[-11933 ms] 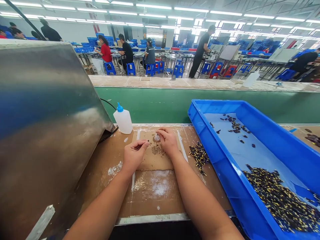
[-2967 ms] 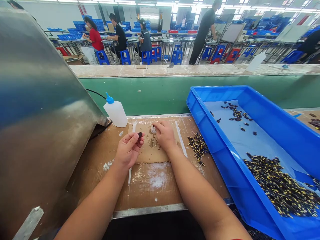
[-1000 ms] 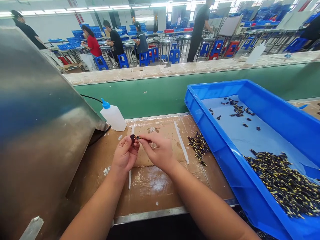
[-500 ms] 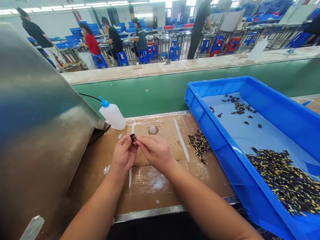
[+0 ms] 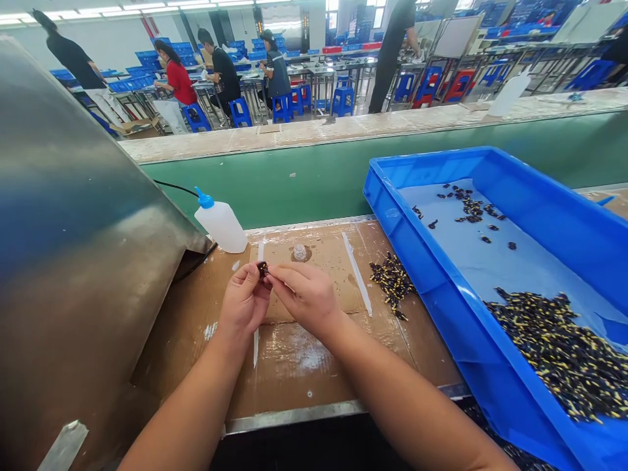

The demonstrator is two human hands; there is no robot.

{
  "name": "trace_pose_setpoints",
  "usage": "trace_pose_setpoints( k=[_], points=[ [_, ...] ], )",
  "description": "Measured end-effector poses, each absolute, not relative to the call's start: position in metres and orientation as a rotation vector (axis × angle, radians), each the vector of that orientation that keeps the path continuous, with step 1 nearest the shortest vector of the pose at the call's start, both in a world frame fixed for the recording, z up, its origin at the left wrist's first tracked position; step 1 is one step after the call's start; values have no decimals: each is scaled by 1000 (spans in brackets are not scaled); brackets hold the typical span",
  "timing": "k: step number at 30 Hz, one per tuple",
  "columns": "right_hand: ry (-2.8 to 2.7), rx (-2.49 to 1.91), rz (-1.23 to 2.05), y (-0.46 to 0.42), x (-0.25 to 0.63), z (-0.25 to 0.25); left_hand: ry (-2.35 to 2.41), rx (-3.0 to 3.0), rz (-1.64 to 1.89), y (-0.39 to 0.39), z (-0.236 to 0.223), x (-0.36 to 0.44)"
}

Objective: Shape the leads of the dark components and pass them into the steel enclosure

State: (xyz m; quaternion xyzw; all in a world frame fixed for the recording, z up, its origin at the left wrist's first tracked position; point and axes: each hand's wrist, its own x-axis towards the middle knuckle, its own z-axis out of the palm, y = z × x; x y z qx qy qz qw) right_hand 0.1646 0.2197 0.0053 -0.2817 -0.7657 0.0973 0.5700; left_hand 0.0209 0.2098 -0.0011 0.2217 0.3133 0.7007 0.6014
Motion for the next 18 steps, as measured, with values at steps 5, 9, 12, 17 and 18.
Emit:
trace_pose_setpoints(
  k=[5, 9, 12, 17, 18],
  points=[
    [-1803, -680, 232, 220, 165, 5, 749, 532, 1626, 211, -1, 20],
    [-1813, -689, 226, 220, 166, 6, 767, 560, 1633, 211, -3, 20],
    [-1818, -688, 217, 220, 166, 6, 766, 571, 1631, 210, -3, 20],
    [-1811, -687, 217, 219, 166, 7, 770, 567, 1630, 210, -2, 21],
    [-1808, -690, 221, 219, 166, 8, 771, 574, 1633, 210, -1, 21]
  ],
)
